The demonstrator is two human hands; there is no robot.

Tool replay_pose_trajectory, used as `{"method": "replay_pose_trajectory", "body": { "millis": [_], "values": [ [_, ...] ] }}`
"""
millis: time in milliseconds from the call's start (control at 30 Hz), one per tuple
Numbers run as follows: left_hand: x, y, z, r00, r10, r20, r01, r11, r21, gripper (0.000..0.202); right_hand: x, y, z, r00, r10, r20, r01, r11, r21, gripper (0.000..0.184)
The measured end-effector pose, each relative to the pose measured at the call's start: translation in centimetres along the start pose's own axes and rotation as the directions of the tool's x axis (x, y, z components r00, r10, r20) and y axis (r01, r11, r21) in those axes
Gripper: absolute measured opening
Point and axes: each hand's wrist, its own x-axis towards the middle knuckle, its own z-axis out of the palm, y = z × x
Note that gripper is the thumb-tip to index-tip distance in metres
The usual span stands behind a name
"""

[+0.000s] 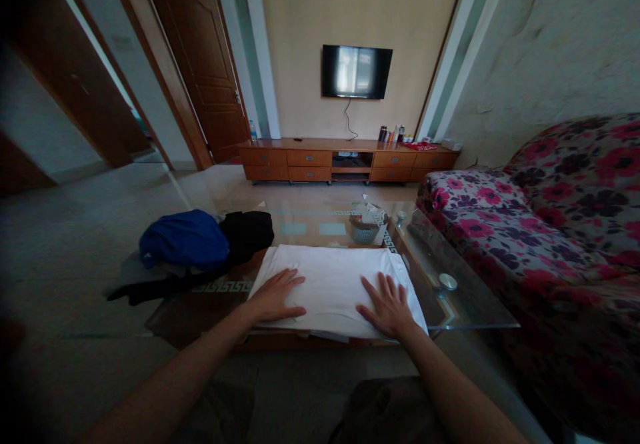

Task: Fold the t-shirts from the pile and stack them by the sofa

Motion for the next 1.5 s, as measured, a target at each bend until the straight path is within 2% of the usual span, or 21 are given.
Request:
{"method": "replay_pose_trajectory", "body": {
  "millis": [100,167,267,400,533,700,867,1000,1133,1233,1367,1500],
  "values": [
    [1.9,0.5,-0.7,0.995,-0.047,-0.090,0.049,0.999,0.018,0.063,2.0,-1.7,-0.6,0.997,0.065,-0.048,-0.066,0.997,-0.036,0.089],
    [3.8,1.4,-0.8,0.979,-0.088,-0.184,0.095,0.995,0.030,0.048,4.3,-3.7,-1.1,0.989,0.098,-0.114,-0.101,0.995,-0.023,0.080],
    [6.8,2.7,-0.1,0.943,-0.111,-0.314,0.128,0.991,0.036,0.038,8.4,-7.0,-1.4,0.976,0.067,-0.208,-0.068,0.998,0.006,0.066],
    [10.5,3.6,1.5,0.902,-0.089,-0.421,0.110,0.994,0.026,0.042,13.2,-10.2,-0.4,0.969,0.070,-0.238,-0.058,0.997,0.055,0.062],
    [12.8,2.7,3.2,0.896,-0.156,-0.416,0.177,0.984,0.013,0.057,15.7,-11.0,1.2,0.984,0.062,-0.166,-0.052,0.997,0.061,0.064],
    [13.2,0.9,4.6,0.927,-0.185,-0.325,0.212,0.976,0.048,0.065,16.3,-10.0,2.3,0.999,0.041,-0.034,-0.038,0.997,0.072,0.070],
    [12.7,0.3,4.5,0.940,-0.195,-0.280,0.222,0.973,0.067,0.068,15.5,-8.5,2.1,0.998,0.049,0.042,-0.052,0.995,0.085,0.080],
    [11.9,-0.9,4.0,0.925,-0.240,-0.295,0.277,0.956,0.092,0.068,14.0,-6.0,1.7,0.996,0.088,0.031,-0.090,0.993,0.071,0.080],
    [10.9,-3.3,3.5,0.890,-0.316,-0.329,0.370,0.921,0.117,0.068,12.5,-1.7,1.5,0.995,0.099,0.001,-0.099,0.994,0.039,0.072],
    [10.2,-4.9,3.2,0.874,-0.343,-0.343,0.404,0.907,0.122,0.068,11.7,1.5,1.8,0.985,0.167,-0.044,-0.166,0.986,0.013,0.073],
    [9.6,-6.3,2.8,0.894,-0.341,-0.291,0.390,0.911,0.132,0.070,11.4,3.9,2.3,0.963,0.258,-0.078,-0.259,0.966,-0.006,0.081],
    [9.2,-6.7,2.6,0.920,-0.305,-0.247,0.348,0.924,0.156,0.075,11.8,4.4,2.7,0.947,0.305,-0.105,-0.308,0.951,-0.011,0.089]
  ]
}}
